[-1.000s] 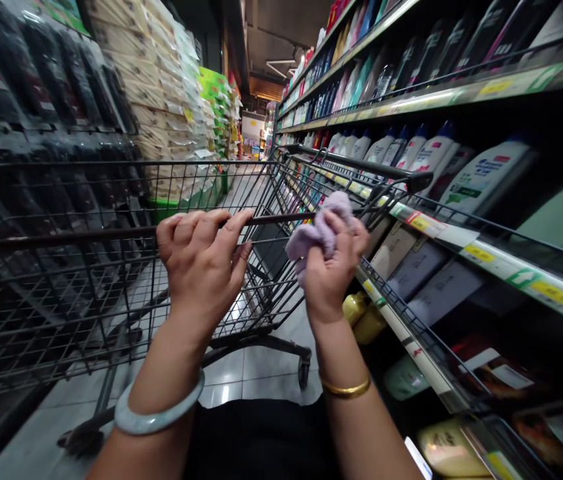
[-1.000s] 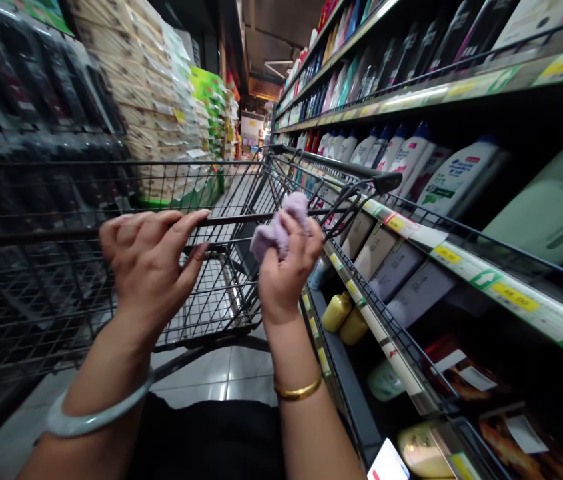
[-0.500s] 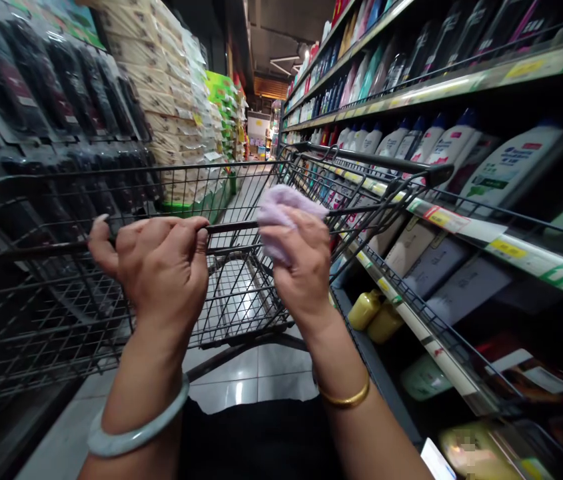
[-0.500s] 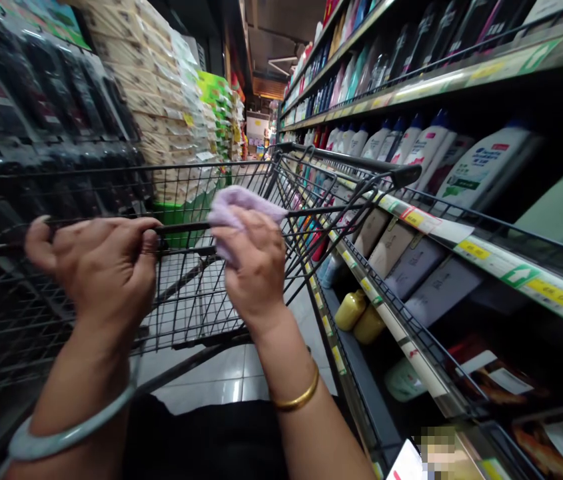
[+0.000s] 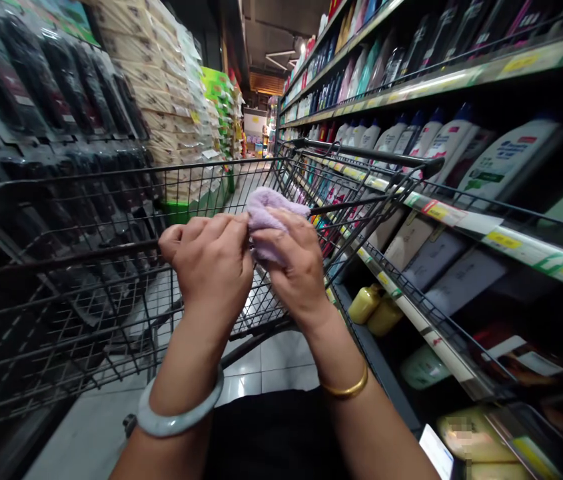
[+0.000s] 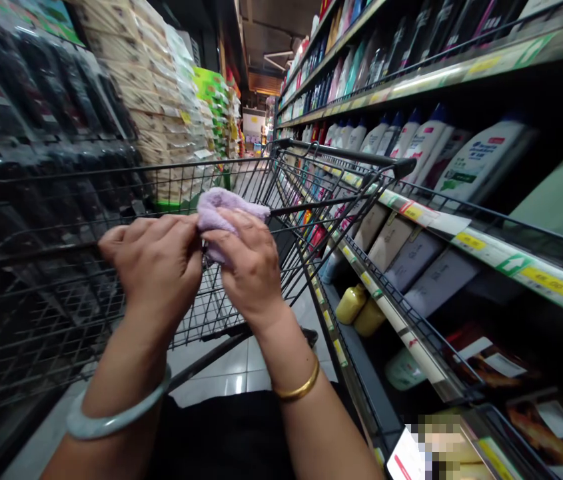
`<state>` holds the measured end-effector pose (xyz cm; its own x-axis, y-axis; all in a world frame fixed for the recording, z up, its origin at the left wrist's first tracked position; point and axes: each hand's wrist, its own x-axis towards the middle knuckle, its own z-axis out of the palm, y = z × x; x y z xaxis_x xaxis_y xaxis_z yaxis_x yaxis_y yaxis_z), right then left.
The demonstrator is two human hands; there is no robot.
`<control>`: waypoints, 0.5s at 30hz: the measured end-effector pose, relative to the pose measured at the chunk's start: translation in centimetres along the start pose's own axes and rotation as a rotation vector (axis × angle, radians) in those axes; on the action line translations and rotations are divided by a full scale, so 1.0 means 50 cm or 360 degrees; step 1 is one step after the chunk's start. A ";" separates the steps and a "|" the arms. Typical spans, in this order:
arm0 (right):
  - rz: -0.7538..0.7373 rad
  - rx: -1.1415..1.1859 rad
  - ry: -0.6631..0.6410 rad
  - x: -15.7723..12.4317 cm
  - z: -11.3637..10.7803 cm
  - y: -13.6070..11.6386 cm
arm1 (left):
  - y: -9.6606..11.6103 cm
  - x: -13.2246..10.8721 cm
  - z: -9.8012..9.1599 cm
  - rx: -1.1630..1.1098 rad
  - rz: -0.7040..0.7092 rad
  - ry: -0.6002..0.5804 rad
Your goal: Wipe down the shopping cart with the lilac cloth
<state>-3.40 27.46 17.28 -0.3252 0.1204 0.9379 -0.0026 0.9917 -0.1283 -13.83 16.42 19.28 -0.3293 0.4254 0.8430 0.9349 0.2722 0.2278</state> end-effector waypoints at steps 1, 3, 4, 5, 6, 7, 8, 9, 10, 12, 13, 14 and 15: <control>0.0046 -0.0011 0.0062 -0.003 -0.006 0.012 | 0.002 -0.002 -0.006 -0.0049 0.0059 -0.0035; 0.0187 -0.0069 0.0227 -0.008 -0.021 0.039 | 0.003 -0.006 -0.022 -0.0120 0.0137 -0.0067; 0.0264 -0.0109 0.0310 -0.010 -0.028 0.048 | 0.003 -0.008 -0.032 -0.0117 0.0118 -0.0053; 0.0327 -0.0143 0.0368 -0.013 -0.032 0.051 | 0.001 -0.010 -0.040 -0.0088 0.0064 -0.0026; 0.0362 -0.0160 0.0386 -0.015 -0.033 0.048 | 0.000 -0.012 -0.047 -0.0042 -0.0010 0.0002; 0.0359 -0.0159 0.0357 -0.018 -0.031 0.041 | -0.001 -0.013 -0.052 0.0007 -0.0083 0.0021; 0.0312 -0.0148 0.0292 -0.022 -0.026 0.032 | -0.001 -0.014 -0.054 0.0049 -0.0139 0.0027; 0.0234 -0.0138 0.0207 -0.026 -0.020 0.025 | 0.000 -0.014 -0.053 0.0083 -0.0165 0.0011; 0.0148 -0.0139 0.0134 -0.031 -0.013 0.023 | 0.001 -0.014 -0.050 0.0109 -0.0172 -0.0006; 0.0079 -0.0209 0.0131 -0.044 -0.002 0.040 | 0.007 -0.014 -0.039 0.0129 -0.0186 -0.0019; 0.0146 -0.0269 0.0214 -0.053 0.002 0.058 | 0.011 -0.013 -0.033 0.0112 -0.0199 -0.0019; 0.0283 -0.0330 0.0343 -0.062 0.004 0.077 | 0.014 -0.013 -0.026 0.0077 -0.0215 -0.0023; 0.0459 -0.0378 0.0485 -0.071 0.006 0.095 | 0.018 -0.013 -0.020 0.0035 -0.0231 -0.0020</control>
<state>-2.53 31.72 13.25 0.0111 0.3645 0.9311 0.2749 0.8942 -0.3534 -12.64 15.53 19.41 -0.4626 0.3911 0.7956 0.8742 0.3507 0.3359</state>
